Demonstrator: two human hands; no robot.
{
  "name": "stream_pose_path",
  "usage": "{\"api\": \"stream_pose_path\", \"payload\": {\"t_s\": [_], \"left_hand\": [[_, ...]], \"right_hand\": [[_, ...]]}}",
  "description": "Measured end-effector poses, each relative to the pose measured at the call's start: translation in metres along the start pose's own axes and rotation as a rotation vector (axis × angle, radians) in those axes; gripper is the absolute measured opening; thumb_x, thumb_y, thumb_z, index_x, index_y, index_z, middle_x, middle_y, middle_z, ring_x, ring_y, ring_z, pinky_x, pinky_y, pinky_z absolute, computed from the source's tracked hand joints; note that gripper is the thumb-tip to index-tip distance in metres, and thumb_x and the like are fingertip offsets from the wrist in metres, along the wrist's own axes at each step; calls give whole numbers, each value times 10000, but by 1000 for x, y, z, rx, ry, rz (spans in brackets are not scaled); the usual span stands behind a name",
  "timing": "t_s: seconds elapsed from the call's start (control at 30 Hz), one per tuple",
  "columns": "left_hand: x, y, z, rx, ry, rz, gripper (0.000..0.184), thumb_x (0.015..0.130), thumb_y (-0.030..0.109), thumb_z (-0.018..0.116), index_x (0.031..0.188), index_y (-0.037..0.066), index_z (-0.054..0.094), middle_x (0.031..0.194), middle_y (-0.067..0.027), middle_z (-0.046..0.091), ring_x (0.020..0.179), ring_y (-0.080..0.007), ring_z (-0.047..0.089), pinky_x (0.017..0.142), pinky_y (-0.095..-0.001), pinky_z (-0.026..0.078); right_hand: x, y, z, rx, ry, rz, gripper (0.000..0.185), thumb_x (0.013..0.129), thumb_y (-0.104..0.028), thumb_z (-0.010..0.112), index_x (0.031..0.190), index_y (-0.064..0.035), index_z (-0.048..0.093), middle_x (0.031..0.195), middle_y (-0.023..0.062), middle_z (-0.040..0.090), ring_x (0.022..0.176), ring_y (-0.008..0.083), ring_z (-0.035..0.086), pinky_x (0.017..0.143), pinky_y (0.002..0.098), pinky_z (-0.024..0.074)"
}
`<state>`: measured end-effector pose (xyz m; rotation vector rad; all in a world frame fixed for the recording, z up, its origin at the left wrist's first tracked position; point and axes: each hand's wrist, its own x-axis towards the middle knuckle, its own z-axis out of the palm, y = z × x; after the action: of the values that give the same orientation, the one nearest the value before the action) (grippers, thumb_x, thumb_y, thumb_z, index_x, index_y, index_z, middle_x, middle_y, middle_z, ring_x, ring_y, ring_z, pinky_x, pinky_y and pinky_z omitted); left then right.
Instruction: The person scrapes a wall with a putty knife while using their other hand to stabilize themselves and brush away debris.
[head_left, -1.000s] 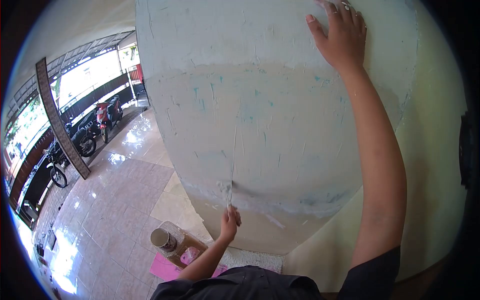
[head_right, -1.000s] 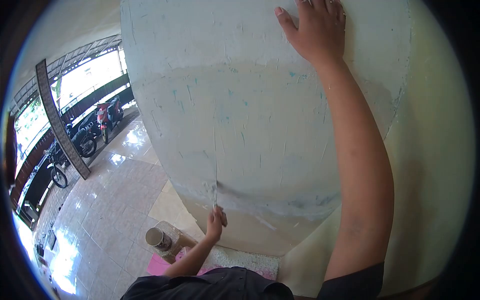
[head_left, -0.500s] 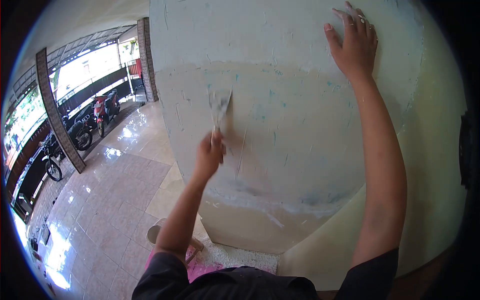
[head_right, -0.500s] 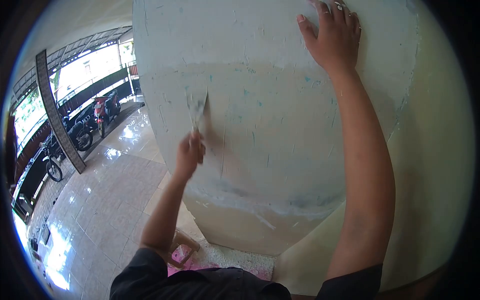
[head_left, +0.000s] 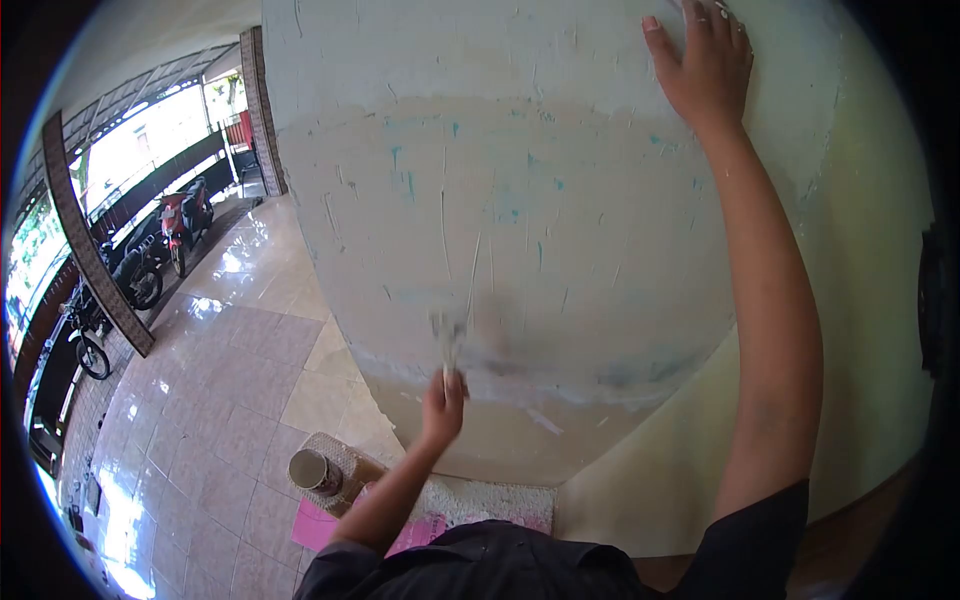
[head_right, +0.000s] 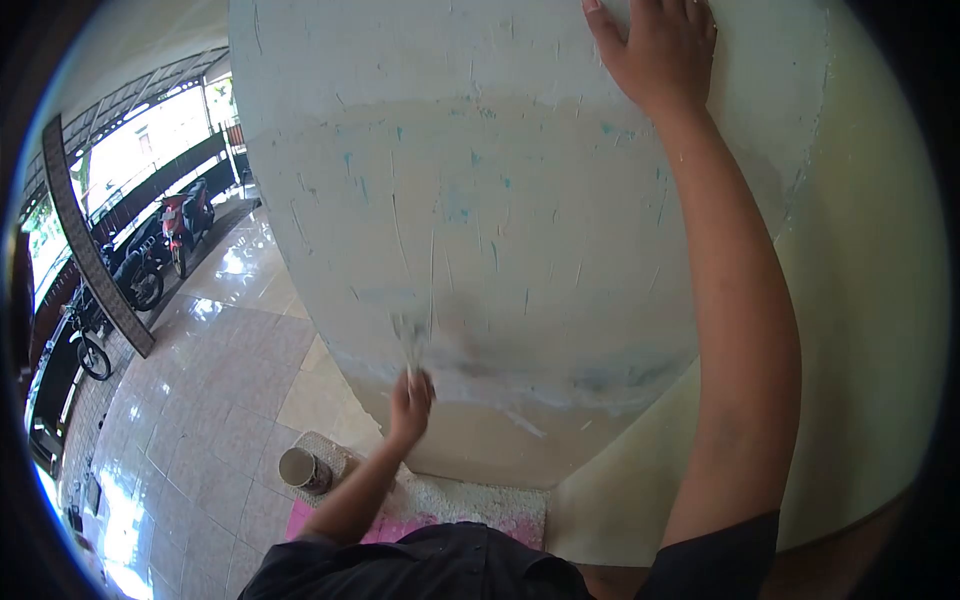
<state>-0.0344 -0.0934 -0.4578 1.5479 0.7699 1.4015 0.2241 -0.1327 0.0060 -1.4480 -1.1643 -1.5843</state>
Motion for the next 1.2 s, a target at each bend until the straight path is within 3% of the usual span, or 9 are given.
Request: {"api": "stream_pose_path", "payload": {"t_s": [0.1,0.2,0.47,0.57,0.67,0.87,0.97,1.1,1.2], "left_hand": [[63,121,7,121,4,88,347,1019,320,435,873,25,545,616,-45,533,581,-133,524,568,-288,426],[83,139,12,97,-56,38,369,1023,337,421,877,24,550,592,-44,534,556,-132,523,554,-289,426],[-79,-116,6,196,-169,-470,434,1019,430,372,895,54,550,662,-66,598,577,-175,585,569,-339,466],[-124,-137,-2,335,-152,-448,439,1016,434,383,922,44,563,671,-71,606,606,-173,606,596,-330,476],[-115,-108,2,194,-69,-315,425,1015,413,403,904,31,554,651,-62,581,609,-155,594,606,-324,467],[36,85,23,150,-77,52,411,1022,376,405,839,31,532,606,-54,545,556,-113,542,535,-285,428],[61,122,30,60,-130,36,462,1030,420,366,840,35,537,602,-26,542,475,-78,473,439,-252,382],[28,5,38,264,-140,-79,500,1015,452,384,790,38,550,585,-87,560,549,-204,570,557,-348,450],[-66,-132,36,220,-286,-442,493,1009,493,341,901,61,552,658,-75,600,593,-173,597,583,-350,480]], "right_hand": [[0,3,4,-30,12,-23,498,934,-336,552,1308,-23,447,1436,201,372,1366,369,299,1136,517,208],[1,5,9,-49,9,-18,508,940,-342,545,1316,-18,436,1441,201,366,1373,365,292,1140,516,202],[-1,8,10,-49,22,-34,516,945,-351,537,1327,-21,427,1436,202,368,1375,354,293,1143,520,201],[1,8,9,-81,30,-6,518,944,-360,536,1323,-24,430,1435,197,371,1372,352,299,1143,520,201],[2,8,5,-16,-27,-21,535,943,-377,535,1328,-21,428,1437,192,371,1370,347,302,1146,515,202],[-2,5,6,-60,-9,15,562,943,-396,529,1342,-16,418,1448,185,360,1378,346,289,1154,508,191],[-6,6,8,-74,-13,21,565,943,-394,530,1345,-13,415,1457,185,348,1381,349,284,1155,510,185],[-6,12,10,-42,-18,-23,550,940,-384,535,1348,-34,420,1465,176,341,1387,340,277,1159,509,177],[-8,10,4,22,8,-38,536,935,-377,541,1346,-50,430,1463,169,348,1388,336,277,1159,508,177]]}}
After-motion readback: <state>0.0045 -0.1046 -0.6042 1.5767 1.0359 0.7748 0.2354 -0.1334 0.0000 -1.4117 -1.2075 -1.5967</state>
